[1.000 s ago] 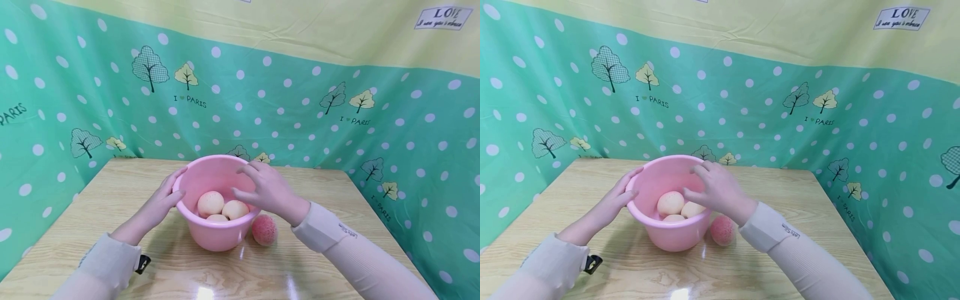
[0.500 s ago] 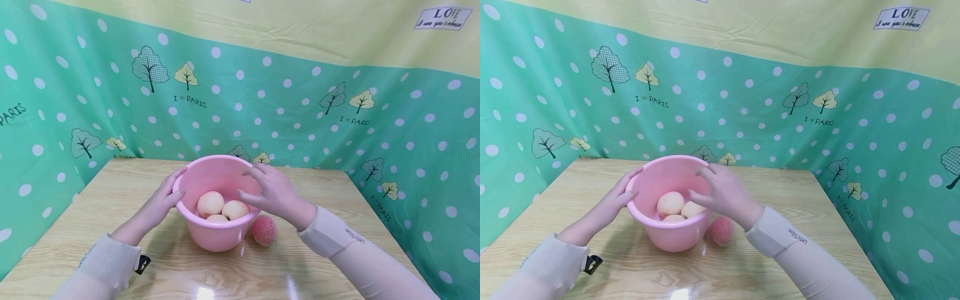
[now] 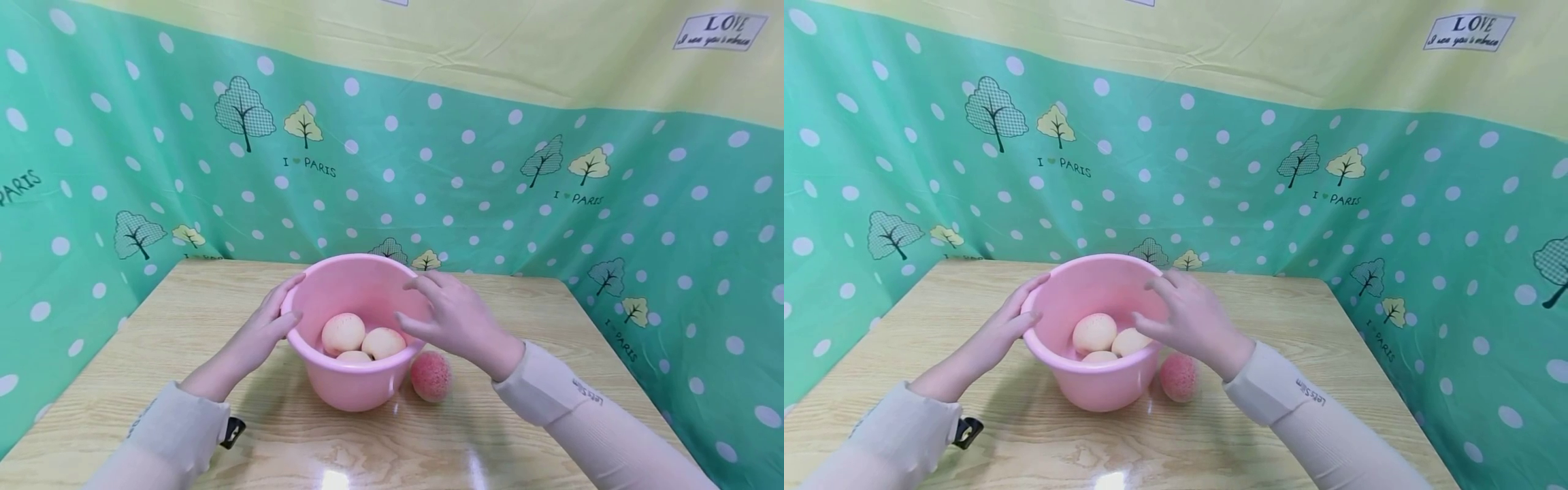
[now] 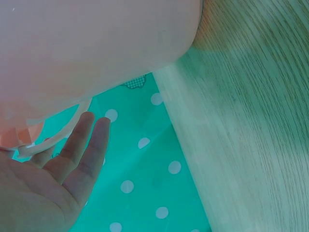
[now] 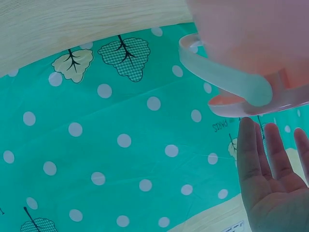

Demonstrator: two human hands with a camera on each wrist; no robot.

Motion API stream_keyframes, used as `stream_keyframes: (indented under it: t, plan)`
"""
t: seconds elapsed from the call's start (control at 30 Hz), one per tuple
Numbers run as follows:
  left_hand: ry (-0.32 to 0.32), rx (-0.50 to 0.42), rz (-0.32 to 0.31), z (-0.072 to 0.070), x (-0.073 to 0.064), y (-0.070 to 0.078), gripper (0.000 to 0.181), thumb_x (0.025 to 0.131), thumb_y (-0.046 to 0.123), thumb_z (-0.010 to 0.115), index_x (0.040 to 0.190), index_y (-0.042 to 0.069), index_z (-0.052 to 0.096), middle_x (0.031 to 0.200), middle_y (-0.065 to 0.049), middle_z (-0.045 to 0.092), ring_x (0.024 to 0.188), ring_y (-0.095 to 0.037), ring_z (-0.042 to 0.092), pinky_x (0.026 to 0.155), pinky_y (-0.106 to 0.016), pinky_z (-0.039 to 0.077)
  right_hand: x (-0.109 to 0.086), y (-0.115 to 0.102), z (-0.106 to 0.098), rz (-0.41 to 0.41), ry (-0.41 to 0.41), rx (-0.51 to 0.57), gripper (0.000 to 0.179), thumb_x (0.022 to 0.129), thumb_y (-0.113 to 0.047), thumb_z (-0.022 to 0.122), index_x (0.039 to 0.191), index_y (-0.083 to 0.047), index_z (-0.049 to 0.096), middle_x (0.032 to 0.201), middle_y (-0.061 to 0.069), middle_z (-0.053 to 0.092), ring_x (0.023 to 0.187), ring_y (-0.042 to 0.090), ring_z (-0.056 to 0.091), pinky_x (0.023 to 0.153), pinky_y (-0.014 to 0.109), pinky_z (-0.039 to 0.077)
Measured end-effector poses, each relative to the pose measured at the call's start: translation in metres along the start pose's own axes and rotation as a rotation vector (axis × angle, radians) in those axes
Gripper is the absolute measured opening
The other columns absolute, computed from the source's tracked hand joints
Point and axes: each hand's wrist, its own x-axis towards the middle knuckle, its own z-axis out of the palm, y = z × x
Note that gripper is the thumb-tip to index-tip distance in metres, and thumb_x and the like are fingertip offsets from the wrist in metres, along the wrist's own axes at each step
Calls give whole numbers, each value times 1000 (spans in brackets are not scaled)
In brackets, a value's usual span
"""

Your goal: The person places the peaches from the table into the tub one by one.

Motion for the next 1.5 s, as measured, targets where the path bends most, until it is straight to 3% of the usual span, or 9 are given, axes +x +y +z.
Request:
stream_keyframes:
  t: [0.23,0.47,0.7,1.07,1.5]
  plan:
    - [0,1,-3,0,0,0,63,101,25,43,159,22,19,161,-17,18,139,-39,34,102,-54,42,-4,4,3,-30,25,-9,38,83,-37,74,112,-13,68,109,4,67,90,18,61,75,34,54]
    - [-1,5,2,1,0,-1,62,101,25,43,159,22,19,161,-17,18,139,-39,34,101,-54,42,-9,6,4,-31,36,5,36,83,-34,75,111,-13,68,88,-2,61,76,11,53,68,28,50]
    - [-3,5,-4,0,0,0,63,101,25,43,159,22,19,162,-16,17,140,-39,34,102,-55,41,-14,10,4,-39,56,38,36,83,-31,76,111,-11,67,78,-6,55,77,17,56,67,28,49]
    - [-6,3,-8,0,-1,1,63,101,25,43,159,22,18,162,-16,17,140,-39,33,102,-55,42,-20,15,6,-29,67,26,36,81,-31,76,109,-9,69,93,-3,63,87,16,61,78,35,55]
    - [-3,8,-6,0,-1,1,63,101,26,43,159,22,18,162,-16,16,141,-39,33,103,-55,41,-28,21,9,-40,129,25,29,80,-25,71,104,-10,71,98,-1,65,86,15,63,72,31,55]
